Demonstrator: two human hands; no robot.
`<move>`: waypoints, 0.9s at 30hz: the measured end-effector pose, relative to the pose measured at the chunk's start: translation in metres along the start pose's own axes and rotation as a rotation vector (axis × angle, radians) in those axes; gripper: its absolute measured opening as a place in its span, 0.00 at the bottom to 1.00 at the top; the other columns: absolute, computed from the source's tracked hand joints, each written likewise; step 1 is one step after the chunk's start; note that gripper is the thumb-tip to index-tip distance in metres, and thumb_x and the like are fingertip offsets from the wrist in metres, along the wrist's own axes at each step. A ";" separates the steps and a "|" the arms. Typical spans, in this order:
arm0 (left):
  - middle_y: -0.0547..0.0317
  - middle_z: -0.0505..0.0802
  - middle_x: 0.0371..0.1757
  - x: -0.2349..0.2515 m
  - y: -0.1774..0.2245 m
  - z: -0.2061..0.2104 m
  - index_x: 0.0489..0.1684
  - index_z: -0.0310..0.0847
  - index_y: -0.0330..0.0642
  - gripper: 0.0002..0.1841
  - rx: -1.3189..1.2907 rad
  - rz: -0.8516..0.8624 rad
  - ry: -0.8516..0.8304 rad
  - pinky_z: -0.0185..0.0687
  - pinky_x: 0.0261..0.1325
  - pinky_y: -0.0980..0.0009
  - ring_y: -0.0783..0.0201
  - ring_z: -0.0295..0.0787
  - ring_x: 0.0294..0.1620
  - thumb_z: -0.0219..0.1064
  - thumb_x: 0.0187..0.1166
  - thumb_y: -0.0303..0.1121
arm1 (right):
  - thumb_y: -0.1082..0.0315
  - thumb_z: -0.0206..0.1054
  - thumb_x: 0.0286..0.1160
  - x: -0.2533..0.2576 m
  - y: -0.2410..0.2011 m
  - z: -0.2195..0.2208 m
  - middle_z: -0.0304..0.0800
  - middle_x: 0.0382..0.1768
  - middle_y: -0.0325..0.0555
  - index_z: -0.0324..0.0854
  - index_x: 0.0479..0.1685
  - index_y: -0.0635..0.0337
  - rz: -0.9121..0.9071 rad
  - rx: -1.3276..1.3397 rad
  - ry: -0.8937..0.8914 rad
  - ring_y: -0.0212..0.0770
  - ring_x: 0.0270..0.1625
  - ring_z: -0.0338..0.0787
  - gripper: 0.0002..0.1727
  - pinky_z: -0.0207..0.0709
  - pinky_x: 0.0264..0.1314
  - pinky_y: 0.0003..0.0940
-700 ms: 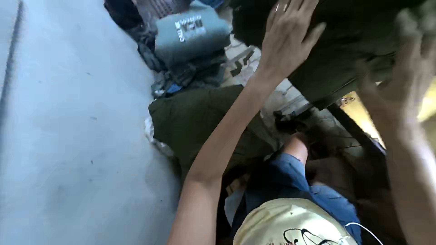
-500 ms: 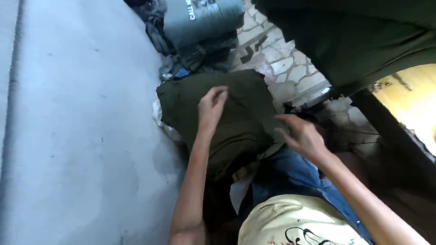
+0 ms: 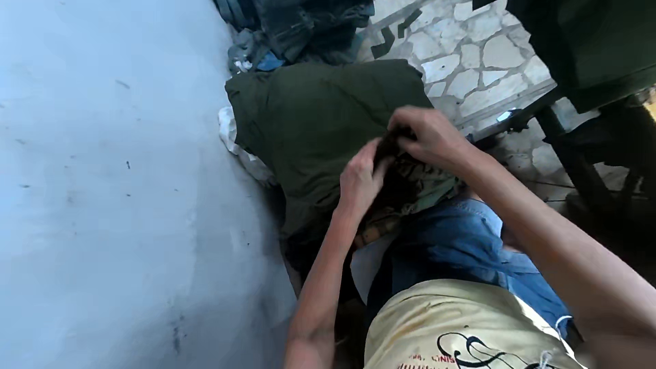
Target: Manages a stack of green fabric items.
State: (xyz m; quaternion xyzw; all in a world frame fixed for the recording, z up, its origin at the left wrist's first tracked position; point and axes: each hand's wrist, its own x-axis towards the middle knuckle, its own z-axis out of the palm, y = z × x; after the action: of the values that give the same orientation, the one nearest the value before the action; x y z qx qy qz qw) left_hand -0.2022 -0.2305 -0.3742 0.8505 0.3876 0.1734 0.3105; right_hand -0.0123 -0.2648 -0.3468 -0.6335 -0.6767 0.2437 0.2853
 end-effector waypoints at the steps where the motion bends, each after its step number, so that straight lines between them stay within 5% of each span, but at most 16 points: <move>1: 0.40 0.94 0.54 0.017 -0.006 -0.003 0.65 0.83 0.32 0.18 -0.034 -0.031 0.050 0.86 0.62 0.46 0.46 0.94 0.55 0.65 0.86 0.35 | 0.75 0.66 0.77 0.006 -0.007 0.004 0.88 0.58 0.62 0.83 0.60 0.66 0.022 -0.093 0.091 0.64 0.56 0.90 0.14 0.81 0.55 0.64; 4: 0.47 0.94 0.43 0.047 -0.021 -0.022 0.54 0.86 0.34 0.18 -0.208 -0.158 0.089 0.84 0.54 0.58 0.59 0.91 0.44 0.63 0.87 0.43 | 0.65 0.67 0.80 -0.018 -0.027 0.025 0.86 0.66 0.59 0.82 0.65 0.62 -0.125 -0.214 0.161 0.61 0.70 0.85 0.18 0.75 0.71 0.62; 9: 0.62 0.89 0.41 0.036 -0.020 -0.028 0.53 0.83 0.36 0.11 -0.598 -0.172 -0.109 0.80 0.51 0.76 0.77 0.83 0.42 0.63 0.87 0.35 | 0.36 0.67 0.75 -0.066 0.010 0.048 0.77 0.77 0.61 0.84 0.59 0.56 -0.013 -0.222 -0.292 0.64 0.83 0.73 0.32 0.68 0.77 0.67; 12: 0.60 0.90 0.44 0.024 -0.028 -0.022 0.55 0.82 0.34 0.11 -0.620 -0.147 -0.130 0.81 0.53 0.77 0.77 0.85 0.44 0.64 0.86 0.34 | 0.48 0.72 0.76 -0.048 0.009 0.029 0.85 0.67 0.59 0.88 0.46 0.59 -0.041 -0.163 -0.396 0.63 0.77 0.79 0.21 0.71 0.73 0.66; 16: 0.50 0.92 0.58 0.004 -0.021 -0.030 0.72 0.76 0.37 0.29 -0.355 -0.042 -0.264 0.87 0.61 0.64 0.63 0.91 0.55 0.76 0.76 0.42 | 0.75 0.70 0.72 -0.001 0.009 -0.005 0.90 0.43 0.56 0.86 0.45 0.66 0.018 0.099 -0.348 0.54 0.47 0.90 0.06 0.82 0.51 0.57; 18: 0.42 0.92 0.57 0.010 -0.017 -0.013 0.66 0.79 0.31 0.26 -0.176 0.015 -0.152 0.86 0.64 0.55 0.52 0.92 0.57 0.78 0.74 0.37 | 0.78 0.68 0.72 0.017 0.009 0.002 0.90 0.47 0.60 0.86 0.51 0.67 0.056 0.052 -0.138 0.58 0.47 0.91 0.10 0.82 0.51 0.61; 20: 0.38 0.94 0.52 0.027 -0.027 0.004 0.58 0.84 0.27 0.17 -0.098 -0.029 0.039 0.85 0.64 0.51 0.47 0.94 0.54 0.71 0.79 0.32 | 0.77 0.65 0.76 0.018 -0.002 0.022 0.86 0.61 0.63 0.82 0.60 0.66 0.056 -0.112 0.089 0.64 0.54 0.91 0.15 0.82 0.54 0.63; 23: 0.45 0.94 0.45 0.041 -0.039 -0.002 0.54 0.86 0.32 0.18 -0.251 -0.252 0.121 0.84 0.58 0.55 0.57 0.92 0.48 0.64 0.86 0.42 | 0.63 0.62 0.83 -0.018 -0.020 0.043 0.83 0.70 0.60 0.82 0.62 0.63 -0.139 -0.295 0.131 0.60 0.74 0.82 0.17 0.72 0.75 0.61; 27: 0.58 0.91 0.48 0.038 -0.042 -0.017 0.60 0.83 0.38 0.19 -0.606 -0.406 0.030 0.80 0.59 0.69 0.73 0.85 0.50 0.58 0.91 0.45 | 0.38 0.69 0.74 -0.070 0.018 0.037 0.85 0.66 0.58 0.85 0.50 0.57 0.035 -0.238 -0.298 0.63 0.69 0.85 0.28 0.78 0.63 0.66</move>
State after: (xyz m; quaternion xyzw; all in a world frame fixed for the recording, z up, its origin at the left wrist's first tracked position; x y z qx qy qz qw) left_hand -0.2102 -0.1727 -0.3872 0.6229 0.4841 0.2274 0.5708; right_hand -0.0227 -0.3316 -0.3917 -0.6314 -0.7244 0.2580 0.1006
